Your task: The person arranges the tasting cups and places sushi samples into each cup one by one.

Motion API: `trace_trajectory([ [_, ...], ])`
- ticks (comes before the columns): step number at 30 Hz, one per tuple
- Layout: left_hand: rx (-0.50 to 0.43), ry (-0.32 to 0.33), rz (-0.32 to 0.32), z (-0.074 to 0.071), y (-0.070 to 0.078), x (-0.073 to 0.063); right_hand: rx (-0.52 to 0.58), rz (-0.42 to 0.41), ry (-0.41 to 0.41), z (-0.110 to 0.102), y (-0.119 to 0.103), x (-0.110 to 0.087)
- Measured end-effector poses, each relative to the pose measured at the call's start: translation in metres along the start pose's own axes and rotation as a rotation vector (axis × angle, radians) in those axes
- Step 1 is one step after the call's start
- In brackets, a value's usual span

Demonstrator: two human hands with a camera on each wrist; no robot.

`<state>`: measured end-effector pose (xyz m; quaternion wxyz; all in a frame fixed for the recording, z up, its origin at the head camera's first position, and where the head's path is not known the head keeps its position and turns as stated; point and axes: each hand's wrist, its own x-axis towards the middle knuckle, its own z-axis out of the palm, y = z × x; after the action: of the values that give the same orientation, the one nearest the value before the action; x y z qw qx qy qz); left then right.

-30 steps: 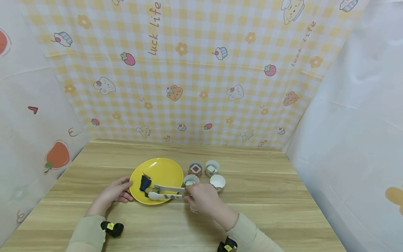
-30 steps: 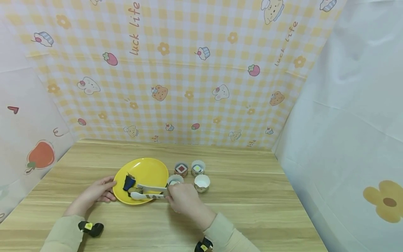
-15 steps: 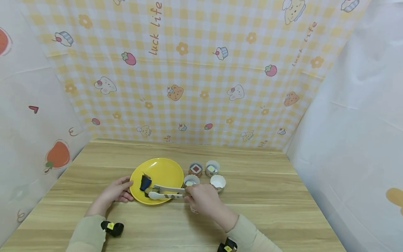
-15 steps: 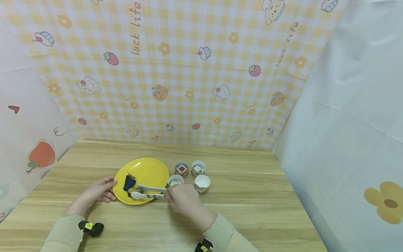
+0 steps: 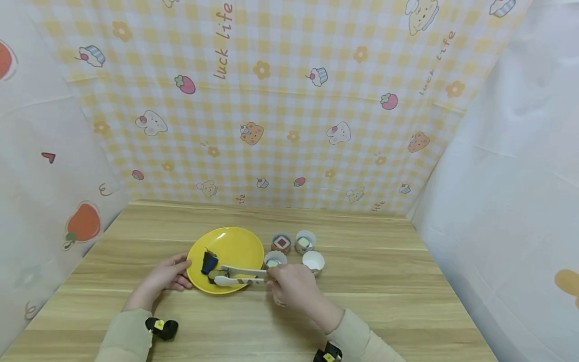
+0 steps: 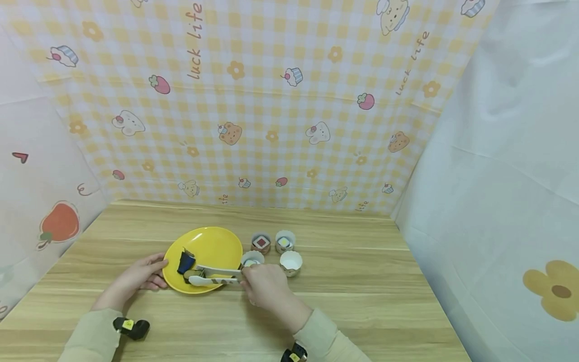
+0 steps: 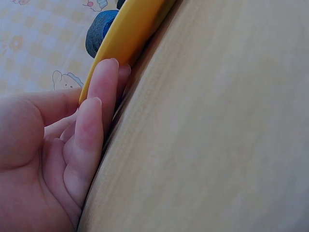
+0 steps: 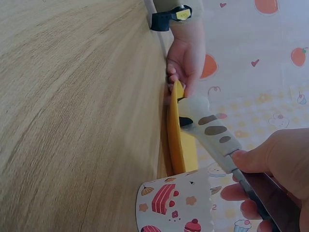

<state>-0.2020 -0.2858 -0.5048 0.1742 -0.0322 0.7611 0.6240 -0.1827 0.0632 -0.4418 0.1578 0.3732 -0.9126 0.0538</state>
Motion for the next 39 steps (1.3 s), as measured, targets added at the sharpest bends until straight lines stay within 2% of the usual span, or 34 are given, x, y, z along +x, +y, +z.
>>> trace_trajectory([
  [8, -0.006, -0.008, 0.005, 0.0, 0.002, 0.001, 0.014, -0.01, 0.037, -0.004, 0.002, -0.002],
  [19, 0.006, -0.005, 0.007, -0.001, 0.002, 0.001, 0.008, -0.003, 0.049, -0.006, 0.008, -0.005],
  [26, -0.006, -0.038, 0.015, -0.004, -0.002, 0.004, 0.014, 0.015, 0.062, -0.009, 0.011, -0.008],
  [33, 0.002, -0.001, -0.004, -0.001, -0.001, 0.002, 0.031, 0.018, 0.101, -0.01, 0.014, -0.013],
  [39, 0.001, -0.002, 0.005, 0.0, 0.001, 0.0, 0.026, 0.033, 0.126, -0.012, 0.019, -0.019],
])
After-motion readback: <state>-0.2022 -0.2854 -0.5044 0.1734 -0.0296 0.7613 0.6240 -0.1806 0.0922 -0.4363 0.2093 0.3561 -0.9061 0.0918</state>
